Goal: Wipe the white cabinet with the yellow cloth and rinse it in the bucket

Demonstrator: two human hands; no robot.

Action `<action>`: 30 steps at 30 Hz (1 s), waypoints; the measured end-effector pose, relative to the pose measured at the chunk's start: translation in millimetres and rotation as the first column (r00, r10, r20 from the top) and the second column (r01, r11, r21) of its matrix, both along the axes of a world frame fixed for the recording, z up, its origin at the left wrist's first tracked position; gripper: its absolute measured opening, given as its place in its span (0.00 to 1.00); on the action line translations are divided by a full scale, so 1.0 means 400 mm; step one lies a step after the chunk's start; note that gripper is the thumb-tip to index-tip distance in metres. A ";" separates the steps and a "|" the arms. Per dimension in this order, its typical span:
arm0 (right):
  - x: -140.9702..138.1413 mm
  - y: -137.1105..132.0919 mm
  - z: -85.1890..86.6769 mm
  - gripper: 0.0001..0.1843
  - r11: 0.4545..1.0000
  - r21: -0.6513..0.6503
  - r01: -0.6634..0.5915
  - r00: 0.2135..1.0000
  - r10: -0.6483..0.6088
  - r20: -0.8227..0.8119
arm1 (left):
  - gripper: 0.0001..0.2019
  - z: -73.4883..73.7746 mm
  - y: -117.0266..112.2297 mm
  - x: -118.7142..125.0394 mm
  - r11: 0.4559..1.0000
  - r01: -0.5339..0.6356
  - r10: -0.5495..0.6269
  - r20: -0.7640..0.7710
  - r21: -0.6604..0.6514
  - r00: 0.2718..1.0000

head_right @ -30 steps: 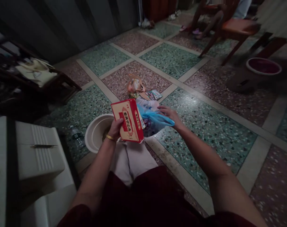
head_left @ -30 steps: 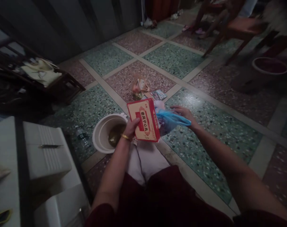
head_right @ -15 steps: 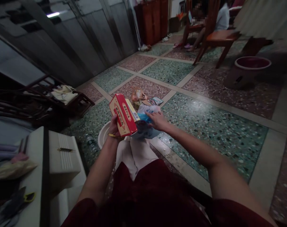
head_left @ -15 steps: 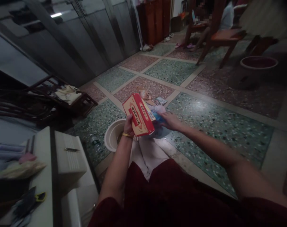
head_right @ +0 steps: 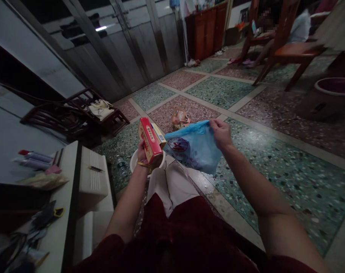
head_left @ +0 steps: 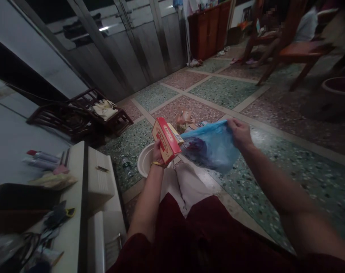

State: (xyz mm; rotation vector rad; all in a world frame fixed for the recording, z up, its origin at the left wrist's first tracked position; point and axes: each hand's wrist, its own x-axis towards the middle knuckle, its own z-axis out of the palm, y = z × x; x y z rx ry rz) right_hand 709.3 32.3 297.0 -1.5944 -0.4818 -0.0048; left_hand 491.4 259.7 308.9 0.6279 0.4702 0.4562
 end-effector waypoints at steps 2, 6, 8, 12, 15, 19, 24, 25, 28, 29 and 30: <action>0.016 -0.015 0.018 0.32 0.999 0.028 0.015 0.999 -0.014 -0.029 | 0.23 -0.008 0.011 -0.001 1.000 -0.011 0.011 0.008 0.008 1.000; 0.005 -0.039 0.043 0.31 0.992 -0.023 -0.126 0.991 0.125 -0.047 | 0.23 -0.024 0.029 -0.009 1.000 -0.003 0.003 0.000 0.002 1.000; -0.015 -0.045 0.049 0.28 0.962 -0.119 -0.246 0.969 0.244 -0.029 | 0.21 -0.031 0.030 -0.016 0.999 -0.010 0.009 -0.011 -0.030 1.000; -0.018 -0.063 0.047 0.18 0.951 -0.233 -0.205 0.975 0.218 0.033 | 0.17 -0.057 0.017 -0.034 0.992 0.058 -0.067 -0.075 -0.113 0.995; 0.028 -0.089 0.051 0.19 0.989 -0.128 -0.074 0.997 0.071 -0.026 | 0.16 -0.097 0.008 -0.040 0.987 0.084 -0.096 -0.082 -0.137 0.992; 0.070 -0.109 0.076 0.20 0.998 0.067 0.002 0.989 0.008 -0.144 | 0.18 -0.155 0.003 -0.039 0.992 0.030 -0.039 -0.068 -0.124 0.997; 0.015 -0.120 0.111 0.20 0.980 0.004 -0.201 0.963 0.198 -0.182 | 0.17 -0.181 -0.004 -0.041 0.961 0.120 -0.137 -0.054 -0.249 0.989; 0.003 -0.133 0.120 0.20 0.979 -0.018 -0.205 0.967 0.200 -0.158 | 0.17 -0.181 -0.003 -0.041 0.954 0.123 -0.141 -0.050 -0.273 0.989; -0.020 -0.187 0.150 0.16 0.970 -0.160 -0.186 0.981 0.173 -0.094 | 0.18 -0.181 0.007 -0.052 0.944 0.139 -0.156 -0.035 -0.300 0.987; -0.023 -0.198 0.157 0.14 0.955 -0.246 -0.165 0.986 0.154 -0.064 | 0.19 -0.183 0.012 -0.062 0.944 0.138 -0.152 -0.024 -0.298 0.988; -0.024 -0.196 0.161 0.13 0.934 -0.322 -0.154 0.988 0.153 -0.027 | 0.19 -0.184 0.016 -0.078 0.945 0.139 -0.148 -0.008 -0.297 0.989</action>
